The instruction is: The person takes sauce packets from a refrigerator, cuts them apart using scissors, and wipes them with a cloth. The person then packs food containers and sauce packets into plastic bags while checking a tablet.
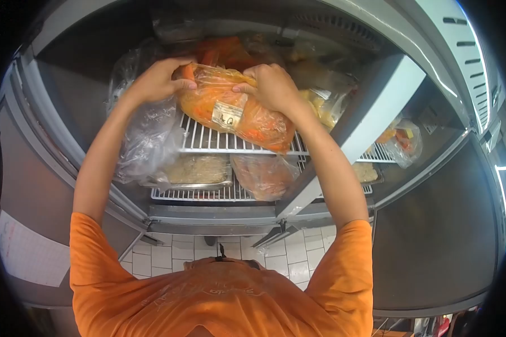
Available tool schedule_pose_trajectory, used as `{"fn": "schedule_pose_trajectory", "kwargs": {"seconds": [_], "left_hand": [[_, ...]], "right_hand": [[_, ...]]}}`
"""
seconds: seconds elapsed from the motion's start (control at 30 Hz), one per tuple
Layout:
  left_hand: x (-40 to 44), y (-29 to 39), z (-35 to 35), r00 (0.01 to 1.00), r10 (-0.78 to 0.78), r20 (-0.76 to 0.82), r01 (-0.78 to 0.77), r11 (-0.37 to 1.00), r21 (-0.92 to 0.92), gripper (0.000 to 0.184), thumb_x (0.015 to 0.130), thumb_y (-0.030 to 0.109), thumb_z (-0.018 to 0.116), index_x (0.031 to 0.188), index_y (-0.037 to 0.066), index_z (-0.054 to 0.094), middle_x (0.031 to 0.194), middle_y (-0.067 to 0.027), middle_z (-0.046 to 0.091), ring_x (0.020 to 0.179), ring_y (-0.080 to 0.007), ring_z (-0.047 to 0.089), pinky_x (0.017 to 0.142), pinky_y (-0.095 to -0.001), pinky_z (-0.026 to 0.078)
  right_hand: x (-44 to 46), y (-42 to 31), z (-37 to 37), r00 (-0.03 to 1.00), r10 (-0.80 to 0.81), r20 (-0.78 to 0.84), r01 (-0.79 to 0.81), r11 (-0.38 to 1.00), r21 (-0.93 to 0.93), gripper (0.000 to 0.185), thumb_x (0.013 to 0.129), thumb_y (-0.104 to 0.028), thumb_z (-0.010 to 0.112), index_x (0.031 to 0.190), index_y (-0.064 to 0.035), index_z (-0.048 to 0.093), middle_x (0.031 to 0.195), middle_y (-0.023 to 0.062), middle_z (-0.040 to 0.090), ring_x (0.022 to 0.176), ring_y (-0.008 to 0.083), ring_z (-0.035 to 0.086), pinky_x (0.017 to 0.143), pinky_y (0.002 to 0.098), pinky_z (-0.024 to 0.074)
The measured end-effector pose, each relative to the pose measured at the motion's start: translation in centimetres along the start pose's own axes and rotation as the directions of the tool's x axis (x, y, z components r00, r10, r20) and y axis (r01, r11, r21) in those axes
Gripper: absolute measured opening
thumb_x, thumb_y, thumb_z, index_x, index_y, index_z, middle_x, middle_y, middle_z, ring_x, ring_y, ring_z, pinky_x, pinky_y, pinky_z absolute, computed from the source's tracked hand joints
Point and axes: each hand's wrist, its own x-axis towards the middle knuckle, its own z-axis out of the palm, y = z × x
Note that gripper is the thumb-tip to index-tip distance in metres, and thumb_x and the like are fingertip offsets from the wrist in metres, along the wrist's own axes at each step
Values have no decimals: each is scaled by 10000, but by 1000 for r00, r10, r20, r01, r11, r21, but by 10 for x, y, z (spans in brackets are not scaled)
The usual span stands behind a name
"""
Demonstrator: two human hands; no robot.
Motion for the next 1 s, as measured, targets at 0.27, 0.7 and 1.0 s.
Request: {"fn": "schedule_pose_trajectory", "kwargs": {"seconds": [0.27, 0.7, 1.0], "left_hand": [[-6, 12, 22, 968, 73, -238, -81, 996, -24, 217, 802, 143, 759, 998, 154, 670, 1213, -85, 612, 1076, -324, 565, 951, -536, 380], [-46, 30, 24, 972, -233, -31, 235, 970, 58, 311, 827, 178, 749, 1128, 190, 675, 1433, -119, 447, 1243, -324, 405, 1000, -505, 315], [-46, 23, 31, 974, -202, -100, 209, 976, 64, 517, 857, 177, 721, 1346, 192, 554, 1475, -105, 434, 1296, -342, 411, 1048, -512, 305]], "right_hand": [[55, -41, 2, 985, 160, 69, -170, 968, 186, 479, 889, -423, 689, 1189, -57, 620, 1097, 197, 691, 1027, 343, 663, 880, 397, 508], [63, -36, 46, 1000, 15, -2, -15, 999, -33, 381, 803, -362, 781, 1071, -101, 712, 1003, 148, 723, 913, 292, 696, 824, 373, 531], [66, -16, 18, 923, 305, -235, -199, 900, 388, 153, 883, -150, 725, 983, -42, 768, 930, 81, 758, 852, 134, 685, 797, 270, 524]]}}
